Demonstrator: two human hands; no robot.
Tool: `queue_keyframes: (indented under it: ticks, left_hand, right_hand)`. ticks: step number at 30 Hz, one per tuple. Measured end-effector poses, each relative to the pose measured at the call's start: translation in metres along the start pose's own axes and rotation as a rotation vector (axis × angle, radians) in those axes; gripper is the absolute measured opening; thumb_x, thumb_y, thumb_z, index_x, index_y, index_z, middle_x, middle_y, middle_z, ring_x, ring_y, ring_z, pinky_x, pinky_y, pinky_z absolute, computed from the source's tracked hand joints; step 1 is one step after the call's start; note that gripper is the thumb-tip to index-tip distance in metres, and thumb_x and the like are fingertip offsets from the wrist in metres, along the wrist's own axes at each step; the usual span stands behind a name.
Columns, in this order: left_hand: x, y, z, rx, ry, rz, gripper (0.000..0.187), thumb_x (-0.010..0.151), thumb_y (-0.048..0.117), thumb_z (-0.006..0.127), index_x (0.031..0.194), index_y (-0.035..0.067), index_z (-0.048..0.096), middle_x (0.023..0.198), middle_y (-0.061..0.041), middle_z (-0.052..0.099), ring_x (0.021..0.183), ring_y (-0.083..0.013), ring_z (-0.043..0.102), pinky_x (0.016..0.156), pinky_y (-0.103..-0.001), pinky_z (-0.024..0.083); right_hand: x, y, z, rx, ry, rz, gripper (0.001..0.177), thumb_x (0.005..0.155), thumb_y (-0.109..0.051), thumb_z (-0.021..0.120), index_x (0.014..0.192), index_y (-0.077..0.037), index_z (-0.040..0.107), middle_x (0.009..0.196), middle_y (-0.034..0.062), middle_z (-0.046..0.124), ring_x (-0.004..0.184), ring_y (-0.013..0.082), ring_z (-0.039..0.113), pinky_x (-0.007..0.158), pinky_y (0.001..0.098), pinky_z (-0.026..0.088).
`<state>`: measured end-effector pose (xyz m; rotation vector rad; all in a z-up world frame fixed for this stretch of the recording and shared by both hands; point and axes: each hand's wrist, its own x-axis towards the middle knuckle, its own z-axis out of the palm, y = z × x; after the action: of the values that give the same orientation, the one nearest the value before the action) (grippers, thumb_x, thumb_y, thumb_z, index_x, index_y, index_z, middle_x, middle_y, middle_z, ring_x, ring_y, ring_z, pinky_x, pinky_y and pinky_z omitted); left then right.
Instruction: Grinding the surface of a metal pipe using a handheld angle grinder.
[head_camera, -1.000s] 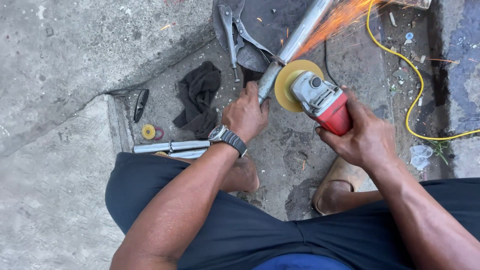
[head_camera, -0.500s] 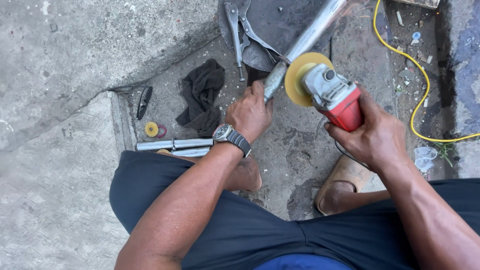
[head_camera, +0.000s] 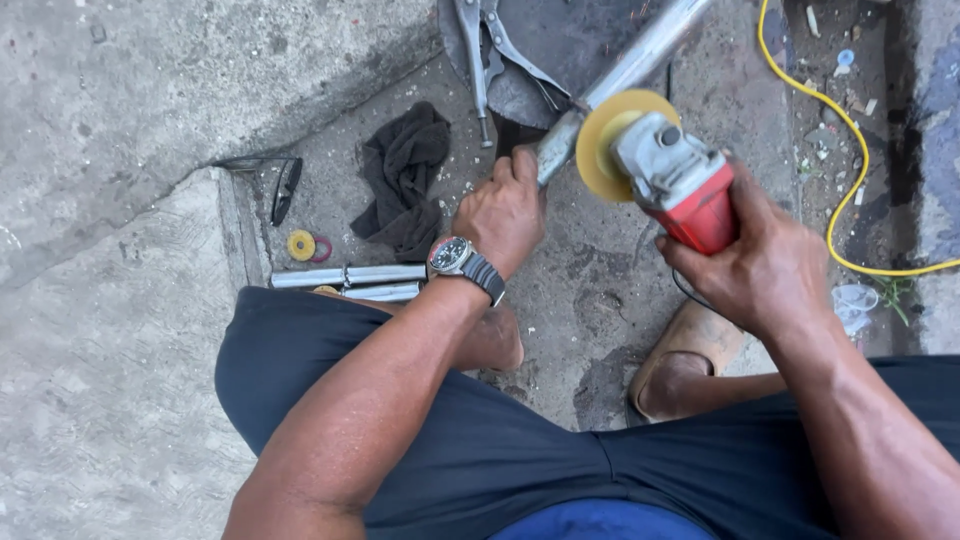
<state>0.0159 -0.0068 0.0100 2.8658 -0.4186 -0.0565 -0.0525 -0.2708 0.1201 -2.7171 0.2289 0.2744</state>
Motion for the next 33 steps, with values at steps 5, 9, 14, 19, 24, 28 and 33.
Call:
queue_keyframes:
  ticks: [5,9,14,19,24,28,33]
  left_hand:
    - [-0.004,-0.001,0.003,0.064,0.041,0.032,0.028,0.109,0.013,0.044,0.134,0.002,0.05,0.089,-0.014,0.062,0.057,-0.0341,0.065,0.042,-0.052,0.053]
    - [-0.003,-0.001,0.001,0.089,0.057,0.057,0.032,0.108,0.011,0.045,0.138,0.002,0.048,0.092,-0.013,0.06,0.063,-0.0361,0.065,0.043,-0.053,0.053]
    - [-0.003,0.006,-0.02,-0.038,0.035,-0.012,0.054,0.103,0.036,0.06,0.145,0.004,0.048,0.102,-0.019,0.065,0.074,-0.0393,0.07,0.054,-0.056,0.056]
    - [-0.004,-0.007,-0.02,-0.157,-0.039,-0.062,0.042,0.107,0.046,0.049,0.127,0.009,0.054,0.103,-0.02,0.068,0.081,-0.0439,0.071,0.061,-0.059,0.055]
    - [0.003,-0.012,-0.036,-0.428,-0.336,-0.14,0.062,0.103,0.057,0.057,0.139,0.009,0.041,0.117,-0.028,0.074,0.086,-0.0548,0.073,0.065,-0.064,0.054]
    - [0.009,-0.011,-0.045,-0.588,-0.473,-0.228,0.057,0.102,0.062,0.054,0.132,0.014,0.044,0.083,-0.006,0.068,0.053,-0.0193,0.06,0.041,-0.038,0.051]
    - [0.007,-0.005,-0.048,-0.453,-0.437,-0.228,0.054,0.102,0.06,0.053,0.13,0.015,0.048,0.093,-0.013,0.074,0.07,-0.0361,0.071,0.054,-0.052,0.053]
  right_hand:
    - [0.002,-0.018,-0.016,-0.014,-0.103,0.095,0.095,0.079,-0.056,0.078,0.164,-0.023,0.05,0.124,0.0227,0.078,0.112,0.0545,0.07,0.09,0.0595,0.053]
    - [0.002,-0.021,-0.017,-0.031,-0.134,0.121,0.102,0.078,-0.057,0.075,0.17,-0.024,0.046,0.133,0.0249,0.075,0.119,0.0559,0.067,0.096,0.0616,0.052]
    - [0.002,-0.02,-0.022,-0.023,-0.135,0.139,0.085,0.08,-0.056,0.076,0.154,-0.024,0.05,0.119,0.0227,0.078,0.105,0.0575,0.07,0.085,0.0608,0.054]
    - [-0.013,0.019,-0.009,-0.039,-0.046,0.126,0.099,0.079,-0.057,0.079,0.168,-0.024,0.052,0.12,0.0245,0.079,0.111,0.0534,0.071,0.085,0.0569,0.054]
    - [-0.015,0.025,-0.006,0.002,-0.004,0.122,0.103,0.078,-0.053,0.082,0.171,-0.023,0.05,0.122,0.0246,0.078,0.11,0.0539,0.07,0.086,0.0575,0.054]
    - [-0.01,0.02,0.003,0.022,-0.03,0.108,0.1,0.078,-0.053,0.081,0.168,-0.024,0.05,0.125,0.02,0.078,0.11,0.0507,0.071,0.085,0.0573,0.055]
    - [-0.004,0.01,0.002,0.063,-0.064,0.107,0.101,0.078,-0.054,0.081,0.169,-0.024,0.048,0.135,0.0182,0.075,0.115,0.0553,0.068,0.091,0.058,0.054]
